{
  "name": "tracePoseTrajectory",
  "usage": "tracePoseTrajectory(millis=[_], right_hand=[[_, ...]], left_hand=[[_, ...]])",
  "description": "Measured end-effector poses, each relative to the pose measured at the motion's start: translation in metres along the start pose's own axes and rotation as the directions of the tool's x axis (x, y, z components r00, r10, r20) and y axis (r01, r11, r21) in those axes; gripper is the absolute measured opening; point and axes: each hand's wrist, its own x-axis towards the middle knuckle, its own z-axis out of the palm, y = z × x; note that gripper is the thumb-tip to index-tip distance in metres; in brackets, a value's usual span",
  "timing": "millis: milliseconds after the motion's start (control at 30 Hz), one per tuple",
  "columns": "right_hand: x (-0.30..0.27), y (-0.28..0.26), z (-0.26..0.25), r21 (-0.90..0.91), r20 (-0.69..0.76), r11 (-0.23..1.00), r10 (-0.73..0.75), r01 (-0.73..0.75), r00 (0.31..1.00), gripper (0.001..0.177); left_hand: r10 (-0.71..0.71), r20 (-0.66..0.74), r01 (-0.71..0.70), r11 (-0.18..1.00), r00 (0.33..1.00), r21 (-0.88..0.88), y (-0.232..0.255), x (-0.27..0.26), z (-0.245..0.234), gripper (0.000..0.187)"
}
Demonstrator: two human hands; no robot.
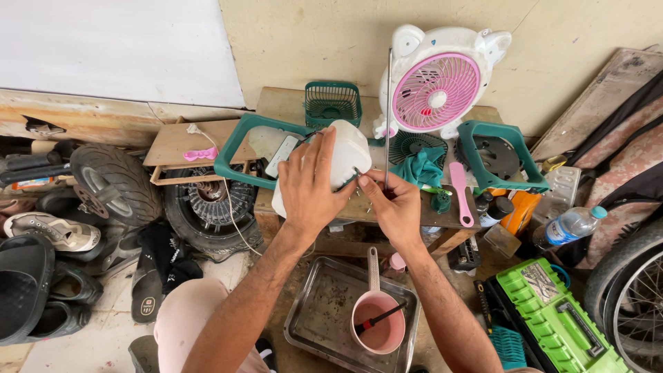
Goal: The person uses a screwdriver to tighten screws on a white plastic electrical component with exposed wiring. They repeatedly adjust the component's position and apply torque to multiple screw terminals throughout the clip.
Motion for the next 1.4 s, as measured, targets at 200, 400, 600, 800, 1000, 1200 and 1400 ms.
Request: tracePoseTrajectory(millis=[200, 400, 600, 800, 1000, 1200, 1400], right_hand=[[0.001, 0.0, 0.004, 0.332, 0.094, 0.932, 0.117, -0.142, 0.989, 0.019], [0.005, 0.01, 0.0, 0.43, 0.138, 0.888, 0.115, -0.164, 0.984, 0.017], [0.003, 0.013, 0.003, 0.327, 0.182, 0.932, 0.098, -0.154, 0.978, 0.025], [-0.001, -0.009, -0.017, -0.096, 0.312, 0.983, 0.181, -0.158, 0.933, 0.046], [-0.014, -0.006, -0.026, -0.374, 0.226, 0.897, -0.16, 0.237, 0.961, 0.039], [-0.02, -0.003, -0.039, -0.475, 0.19, 0.806, -0.297, 0.352, 0.936, 0.031], [-0.021, 0.0, -0.038, -0.492, 0.227, 0.772, -0.332, 0.402, 0.916, 0.035]], left_hand=[[0.075, -0.043, -0.069, 0.99, 0.996, 0.126, 0.001, -0.002, -0.006, 0.097], [0.12, -0.08, -0.106, 0.981, 0.99, 0.163, 0.002, -0.004, -0.006, 0.095], [-0.116, -0.006, 0.115, 0.99, 0.993, -0.082, -0.002, 0.007, -0.008, 0.093], [-0.55, 0.372, 0.658, 0.544, 0.748, -0.521, -0.047, 0.026, -0.015, 0.088], [-0.462, 0.307, 0.555, 0.672, 0.832, -0.491, -0.085, 0.019, -0.012, 0.081], [-0.448, 0.225, 0.5, 0.738, 0.865, -0.454, -0.104, 0.016, -0.004, 0.085], [-0.432, 0.174, 0.465, 0.802, 0.885, -0.374, -0.106, 0.018, -0.002, 0.085]])
